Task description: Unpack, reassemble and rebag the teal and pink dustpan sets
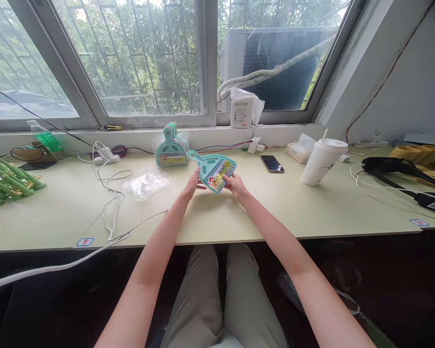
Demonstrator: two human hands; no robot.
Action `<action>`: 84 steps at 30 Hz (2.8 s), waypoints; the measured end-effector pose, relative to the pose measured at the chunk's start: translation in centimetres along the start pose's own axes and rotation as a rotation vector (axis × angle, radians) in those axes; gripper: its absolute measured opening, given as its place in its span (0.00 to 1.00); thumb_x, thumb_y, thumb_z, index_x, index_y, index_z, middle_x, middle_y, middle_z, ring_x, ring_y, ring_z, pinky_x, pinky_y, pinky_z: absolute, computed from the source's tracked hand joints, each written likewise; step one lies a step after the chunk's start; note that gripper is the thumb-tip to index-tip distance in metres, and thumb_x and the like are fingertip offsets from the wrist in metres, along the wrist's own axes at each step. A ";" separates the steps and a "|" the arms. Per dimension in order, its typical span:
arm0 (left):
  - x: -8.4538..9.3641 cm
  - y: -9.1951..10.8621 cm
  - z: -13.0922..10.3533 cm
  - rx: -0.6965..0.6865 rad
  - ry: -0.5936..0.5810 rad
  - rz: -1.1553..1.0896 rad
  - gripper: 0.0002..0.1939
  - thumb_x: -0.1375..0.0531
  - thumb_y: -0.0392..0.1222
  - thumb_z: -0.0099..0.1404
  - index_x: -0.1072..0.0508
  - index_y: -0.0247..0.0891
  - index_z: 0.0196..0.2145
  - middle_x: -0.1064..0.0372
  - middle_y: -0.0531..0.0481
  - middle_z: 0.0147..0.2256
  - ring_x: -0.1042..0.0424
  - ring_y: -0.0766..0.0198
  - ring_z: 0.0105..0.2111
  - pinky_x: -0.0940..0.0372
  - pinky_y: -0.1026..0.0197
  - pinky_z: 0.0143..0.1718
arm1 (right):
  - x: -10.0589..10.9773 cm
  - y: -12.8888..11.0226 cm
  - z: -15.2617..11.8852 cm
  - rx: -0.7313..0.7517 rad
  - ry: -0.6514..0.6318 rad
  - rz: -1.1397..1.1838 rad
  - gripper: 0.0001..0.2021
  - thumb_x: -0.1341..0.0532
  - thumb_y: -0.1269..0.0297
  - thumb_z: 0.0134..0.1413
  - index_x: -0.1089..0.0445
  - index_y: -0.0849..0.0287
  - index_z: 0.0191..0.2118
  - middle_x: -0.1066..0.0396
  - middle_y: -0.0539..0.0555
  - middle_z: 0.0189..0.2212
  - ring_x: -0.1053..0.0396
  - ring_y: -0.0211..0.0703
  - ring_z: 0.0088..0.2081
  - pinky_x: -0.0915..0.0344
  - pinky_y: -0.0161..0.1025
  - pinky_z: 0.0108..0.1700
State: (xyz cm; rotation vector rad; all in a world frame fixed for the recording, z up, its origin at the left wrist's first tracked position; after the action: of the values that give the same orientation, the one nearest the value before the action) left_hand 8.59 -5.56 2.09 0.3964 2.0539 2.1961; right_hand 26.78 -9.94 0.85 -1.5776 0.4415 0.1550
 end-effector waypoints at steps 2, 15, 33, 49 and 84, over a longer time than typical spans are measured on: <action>1.9 0.1 0.1 -0.047 0.253 0.308 0.25 0.54 0.60 0.68 0.28 0.38 0.43 0.26 0.39 0.40 0.26 0.48 0.44 0.35 0.48 0.46 | 0.3 -0.1 0.0 0.020 0.021 -0.021 0.07 0.36 0.74 0.54 0.32 0.59 0.39 0.22 0.53 0.35 0.23 0.40 0.32 0.24 0.46 0.46; 5.3 -1.3 0.2 -0.003 0.406 0.936 0.19 0.51 0.43 0.67 0.24 0.37 0.27 0.25 0.35 0.41 0.30 0.43 0.49 0.45 0.42 0.56 | 1.9 0.1 0.6 0.055 0.127 -0.055 0.08 0.35 0.72 0.52 0.32 0.58 0.38 0.22 0.54 0.37 0.23 0.43 0.36 0.24 0.46 0.44; 5.8 -1.1 0.4 -0.232 0.605 0.722 0.19 0.50 0.26 0.59 0.26 0.37 0.42 0.25 0.38 0.41 0.28 0.49 0.46 0.37 0.50 0.50 | 1.9 -0.3 0.9 -0.020 -0.108 -0.170 0.09 0.35 0.75 0.51 0.28 0.61 0.39 0.21 0.54 0.32 0.23 0.43 0.31 0.23 0.43 0.40; 3.6 -0.4 -0.2 -0.391 0.560 0.555 0.17 0.46 0.31 0.61 0.26 0.39 0.46 0.26 0.43 0.45 0.28 0.54 0.46 0.37 0.54 0.51 | 0.9 -0.6 -0.1 0.059 -0.114 -0.219 0.10 0.34 0.74 0.50 0.28 0.61 0.40 0.21 0.55 0.34 0.23 0.43 0.32 0.24 0.47 0.41; 2.5 2.0 -2.4 -0.458 0.973 0.145 0.49 0.31 0.49 0.54 0.55 0.41 0.64 0.63 0.34 0.67 0.64 0.51 0.69 0.61 0.47 0.67 | -0.1 -0.2 0.1 0.224 -0.017 0.129 0.12 0.30 0.69 0.47 0.31 0.58 0.38 0.23 0.52 0.36 0.24 0.42 0.35 0.24 0.45 0.44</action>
State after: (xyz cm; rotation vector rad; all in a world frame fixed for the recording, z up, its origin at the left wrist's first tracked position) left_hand 5.73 -7.34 4.27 -0.7314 1.7024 3.2327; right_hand 26.76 -9.87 1.10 -1.3279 0.5297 0.2102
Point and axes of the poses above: each hand's wrist, its own z-axis towards the middle knuckle, its own x-axis out of the back of the hand, y = z × x, the point moved 3 cm from there along z, towards the middle knuckle
